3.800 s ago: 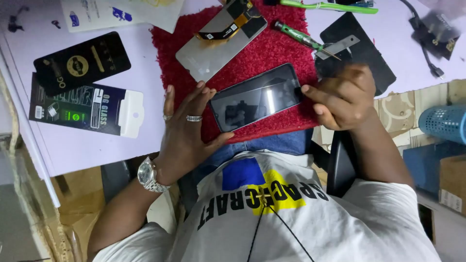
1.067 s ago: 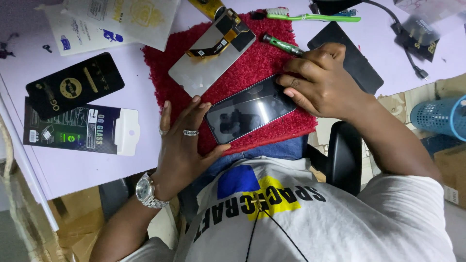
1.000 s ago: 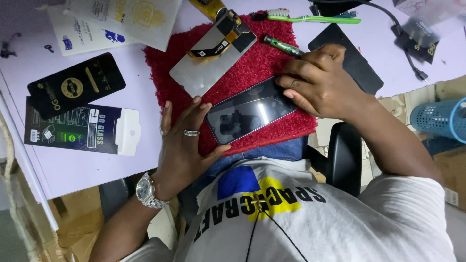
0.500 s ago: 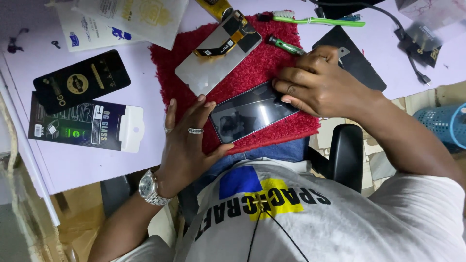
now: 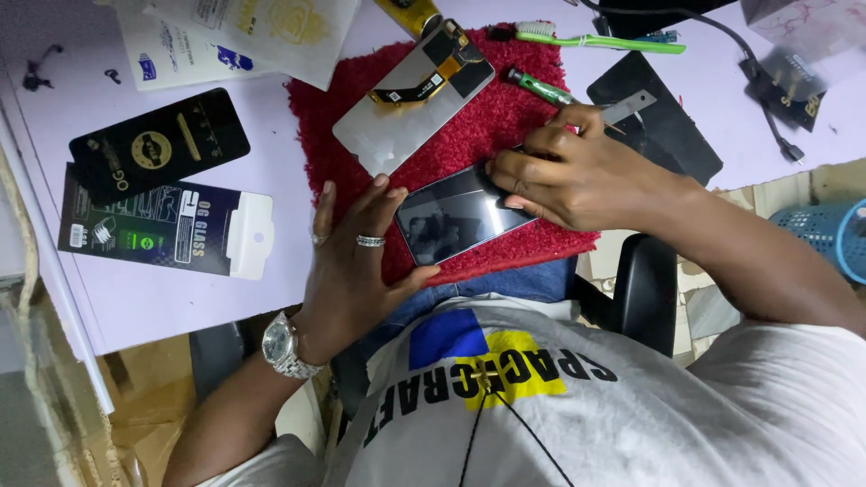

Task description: The person performs a final inspection of a repaired smartphone and secures the components using multiple rubber bands.

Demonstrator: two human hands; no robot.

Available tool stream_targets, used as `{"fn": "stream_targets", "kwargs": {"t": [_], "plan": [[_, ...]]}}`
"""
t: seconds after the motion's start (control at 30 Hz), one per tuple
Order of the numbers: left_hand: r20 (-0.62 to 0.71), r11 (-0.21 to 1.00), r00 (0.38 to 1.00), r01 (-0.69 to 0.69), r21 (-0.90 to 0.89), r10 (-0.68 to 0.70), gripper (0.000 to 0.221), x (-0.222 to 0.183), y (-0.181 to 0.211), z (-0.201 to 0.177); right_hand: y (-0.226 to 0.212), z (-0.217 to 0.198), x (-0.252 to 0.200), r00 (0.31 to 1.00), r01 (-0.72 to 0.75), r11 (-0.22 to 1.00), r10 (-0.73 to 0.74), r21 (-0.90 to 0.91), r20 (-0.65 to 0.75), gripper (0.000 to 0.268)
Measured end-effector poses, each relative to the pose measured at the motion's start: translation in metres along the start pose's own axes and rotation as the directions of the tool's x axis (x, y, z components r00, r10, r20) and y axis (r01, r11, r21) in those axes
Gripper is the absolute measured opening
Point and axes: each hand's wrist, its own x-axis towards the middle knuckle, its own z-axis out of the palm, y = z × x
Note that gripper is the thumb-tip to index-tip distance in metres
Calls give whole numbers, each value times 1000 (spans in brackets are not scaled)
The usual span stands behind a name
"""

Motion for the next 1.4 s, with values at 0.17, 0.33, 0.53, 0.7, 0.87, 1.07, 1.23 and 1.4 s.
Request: {"fn": "stream_targets", "kwargs": {"t": [0.17,0.33,0.53,0.7,0.87,1.07,1.23,1.4], "plan": [[5,1000,1000,11,0,-11,93,0,1,0,-1,-1,7,1000,18,999,-18,35,-2,29],[-5,1000,1000,-8,-5,8,93,-1,2,-2,4,9,2,996,-80,964,84,253,-4,40],[-44,1000,999,-16,-21,15,90,-2,1,-1,11,-12,12,825,-499,570,543,653,156,13],[-54,1000,998,-26,-9,25,88,-1,1,0,24,-9,29,646,-763,405,498,504,579,8],[-43,1000,999,-18,-15,17,90,2,1,0,25,-9,53,573,-813,413,443,410,690,8],[-40,999,999,-4,-37,3,92,1,3,-3,17,-2,92,593,-738,582,319,341,739,11],[-52,999,998,-26,-23,25,94,1,2,-1,16,-3,111,612,-688,629,235,362,755,14],[-64,998,996,-62,-10,61,96,0,1,-1,6,-22,113,676,-694,577,317,430,666,14]]}}
